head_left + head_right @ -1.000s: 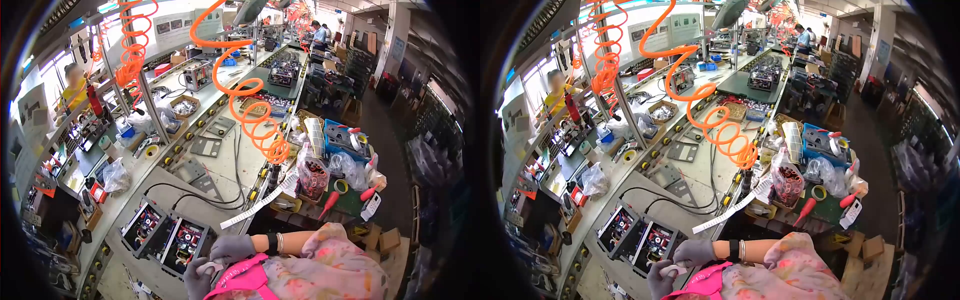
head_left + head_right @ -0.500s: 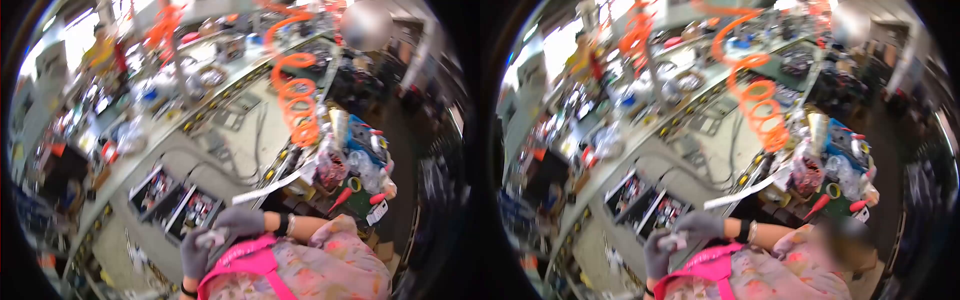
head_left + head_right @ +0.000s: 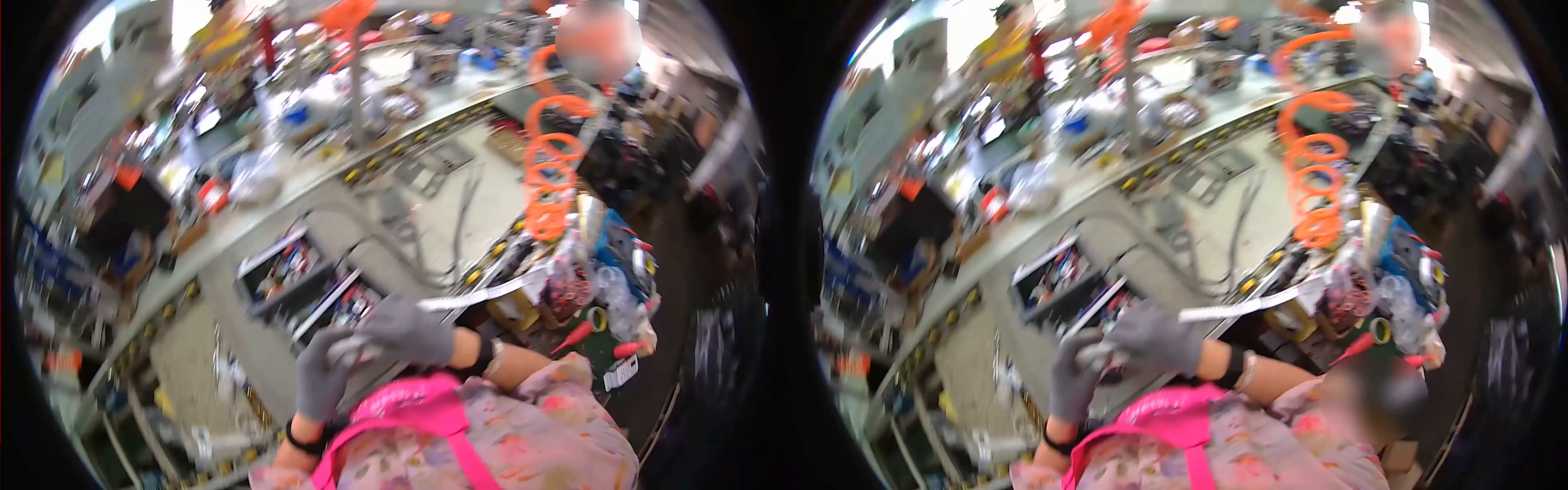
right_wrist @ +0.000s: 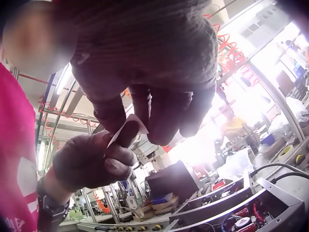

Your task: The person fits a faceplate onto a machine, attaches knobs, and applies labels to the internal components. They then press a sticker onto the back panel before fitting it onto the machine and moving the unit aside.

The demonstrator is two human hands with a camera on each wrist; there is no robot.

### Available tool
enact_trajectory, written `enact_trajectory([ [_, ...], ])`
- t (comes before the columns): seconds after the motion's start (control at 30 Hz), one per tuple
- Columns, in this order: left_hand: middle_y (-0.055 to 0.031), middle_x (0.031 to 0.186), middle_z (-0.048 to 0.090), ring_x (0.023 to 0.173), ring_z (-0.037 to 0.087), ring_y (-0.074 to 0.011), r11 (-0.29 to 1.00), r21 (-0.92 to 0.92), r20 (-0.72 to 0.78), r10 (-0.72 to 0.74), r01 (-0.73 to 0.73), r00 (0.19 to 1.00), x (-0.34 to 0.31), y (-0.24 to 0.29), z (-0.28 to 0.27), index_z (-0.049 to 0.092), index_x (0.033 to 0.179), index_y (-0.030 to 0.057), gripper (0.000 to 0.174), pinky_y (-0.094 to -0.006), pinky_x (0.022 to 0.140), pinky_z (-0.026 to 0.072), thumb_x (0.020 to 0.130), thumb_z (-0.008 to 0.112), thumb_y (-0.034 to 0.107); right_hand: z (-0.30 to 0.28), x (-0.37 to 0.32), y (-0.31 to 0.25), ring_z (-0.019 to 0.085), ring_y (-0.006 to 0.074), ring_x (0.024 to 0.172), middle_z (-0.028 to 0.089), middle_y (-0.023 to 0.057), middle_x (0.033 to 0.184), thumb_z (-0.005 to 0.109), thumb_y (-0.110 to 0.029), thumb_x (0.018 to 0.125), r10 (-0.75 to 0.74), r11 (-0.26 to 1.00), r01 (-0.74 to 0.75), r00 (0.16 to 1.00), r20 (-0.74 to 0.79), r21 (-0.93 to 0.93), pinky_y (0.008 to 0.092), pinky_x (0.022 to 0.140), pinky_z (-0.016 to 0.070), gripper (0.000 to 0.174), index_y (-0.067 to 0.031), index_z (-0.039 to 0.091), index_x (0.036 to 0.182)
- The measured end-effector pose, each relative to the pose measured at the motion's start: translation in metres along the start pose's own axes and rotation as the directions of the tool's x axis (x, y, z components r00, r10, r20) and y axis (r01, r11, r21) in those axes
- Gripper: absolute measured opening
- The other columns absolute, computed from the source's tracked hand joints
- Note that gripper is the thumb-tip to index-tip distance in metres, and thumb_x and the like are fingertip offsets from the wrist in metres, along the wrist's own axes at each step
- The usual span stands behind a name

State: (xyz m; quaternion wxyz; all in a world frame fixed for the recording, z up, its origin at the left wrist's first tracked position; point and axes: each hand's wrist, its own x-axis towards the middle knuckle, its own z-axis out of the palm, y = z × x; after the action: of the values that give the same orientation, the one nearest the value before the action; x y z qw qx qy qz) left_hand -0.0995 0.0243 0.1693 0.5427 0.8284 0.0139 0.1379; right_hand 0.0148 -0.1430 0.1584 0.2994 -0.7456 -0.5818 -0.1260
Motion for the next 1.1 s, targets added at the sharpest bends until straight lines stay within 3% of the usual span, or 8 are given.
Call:
enact_trajectory([
  [0.13,-0.0101,0.102,0.062,0.097,0.059,-0.0193,0.884,-0.335,0.068,-0.321,0.325,0.945,-0.001,0.025,0.001,0.06,0.105,-0.0001,0.034,-0.0309,0.086,0.046,0.072,0.064,0.004,0.006,-0.007,0.007,0.057,0.0298,0.079,0.058,0.0096,0.083,0.058,-0.027,0.084,0.061,0.974,-0.077,0.995,0.082,0.214,0.0405,0.074,0.0445,0.021,-0.0067,0.06,0.091],
  [0.37,-0.0092,0.1,0.061,0.085,0.061,-0.0154,0.972,-0.211,0.061,-0.09,0.101,0.994,-0.003,-0.012,0.0,0.057,0.109,-0.0007,0.034,-0.0276,0.072,0.0502,0.076,0.063,0.0,0.002,-0.008,0.004,0.059,0.0309,0.079,0.062,0.0115,0.083,0.057,-0.021,0.086,0.119,0.892,-0.144,0.989,0.084,0.429,0.0407,0.073,0.0456,0.018,-0.0054,0.063,0.093],
  [0.5,-0.0091,0.102,0.061,0.092,0.059,-0.0161,0.929,-0.274,0.155,-0.211,0.247,0.965,-0.003,0.001,-0.007,0.057,0.11,-0.0003,0.036,-0.0291,0.077,0.0492,0.075,0.065,0.003,0.015,-0.008,0.012,0.06,0.0298,0.076,0.063,0.0118,0.081,0.058,-0.019,0.086,0.106,0.889,-0.141,0.989,0.102,0.436,0.0386,0.072,0.0469,0.017,-0.0036,0.063,0.092],
  [0.63,-0.0089,0.1,0.06,0.093,0.058,-0.0169,0.885,-0.353,0.205,-0.244,0.304,0.948,-0.008,-0.027,-0.033,0.058,0.109,0.0004,0.039,-0.0302,0.077,0.0494,0.071,0.066,0.003,0.023,0.005,0.012,0.061,0.0178,0.069,0.064,0.0092,0.077,0.058,-0.015,0.086,0.253,0.707,-0.303,0.952,0.172,0.639,0.0306,0.067,0.0482,0.017,-0.0004,0.063,0.092],
  [0.73,-0.0089,0.103,0.058,0.093,0.057,-0.0167,0.806,-0.525,0.142,-0.234,0.273,0.962,-0.022,-0.098,-0.085,0.055,0.116,0.0023,0.046,-0.0309,0.076,0.0497,0.071,0.066,0.005,0.048,0.01,0.024,0.059,0.0104,0.07,0.064,0.0042,0.075,0.057,-0.014,0.089,0.5,0.282,-0.359,0.847,0.183,0.89,0.0265,0.067,0.0476,0.016,0.0006,0.063,0.092],
  [0.8,-0.016,0.114,0.06,0.103,0.058,-0.0277,0.67,-0.687,-0.103,-0.474,0.282,0.874,-0.048,-0.141,-0.131,0.052,0.123,0.0028,0.04,-0.0364,0.088,0.049,0.084,0.063,0.005,0.056,0.011,0.031,0.057,0.0068,0.072,0.062,0.0002,0.076,0.056,-0.014,0.091,0.6,0.238,-0.455,0.764,0.239,0.858,0.0239,0.066,0.047,0.017,0.0003,0.063,0.09],
  [0.97,-0.0206,0.12,0.056,0.106,0.056,-0.0339,0.592,-0.768,-0.522,-0.8,0.246,0.296,-0.131,-0.269,-0.218,0.045,0.13,0.0038,0.047,-0.0417,0.086,0.05,0.086,0.061,0.01,0.093,-0.002,0.051,0.058,0.0073,0.073,0.064,0.001,0.077,0.056,-0.018,0.09,0.648,0.236,-0.54,0.707,0.283,0.808,0.0243,0.066,0.0467,0.018,-0.0029,0.065,0.092],
  [1.1,-0.0212,0.122,0.054,0.106,0.056,-0.0349,0.513,-0.823,-0.455,-0.852,0.243,0.258,-0.15,-0.285,-0.211,0.043,0.132,0.0038,0.05,-0.0422,0.086,0.0499,0.086,0.061,0.01,0.113,-0.002,0.075,0.061,0.0141,0.077,0.067,0.006,0.084,0.059,-0.02,0.087,0.745,0.409,-0.682,0.633,0.211,0.607,0.0298,0.073,0.0481,0.022,-0.0024,0.065,0.098],
])
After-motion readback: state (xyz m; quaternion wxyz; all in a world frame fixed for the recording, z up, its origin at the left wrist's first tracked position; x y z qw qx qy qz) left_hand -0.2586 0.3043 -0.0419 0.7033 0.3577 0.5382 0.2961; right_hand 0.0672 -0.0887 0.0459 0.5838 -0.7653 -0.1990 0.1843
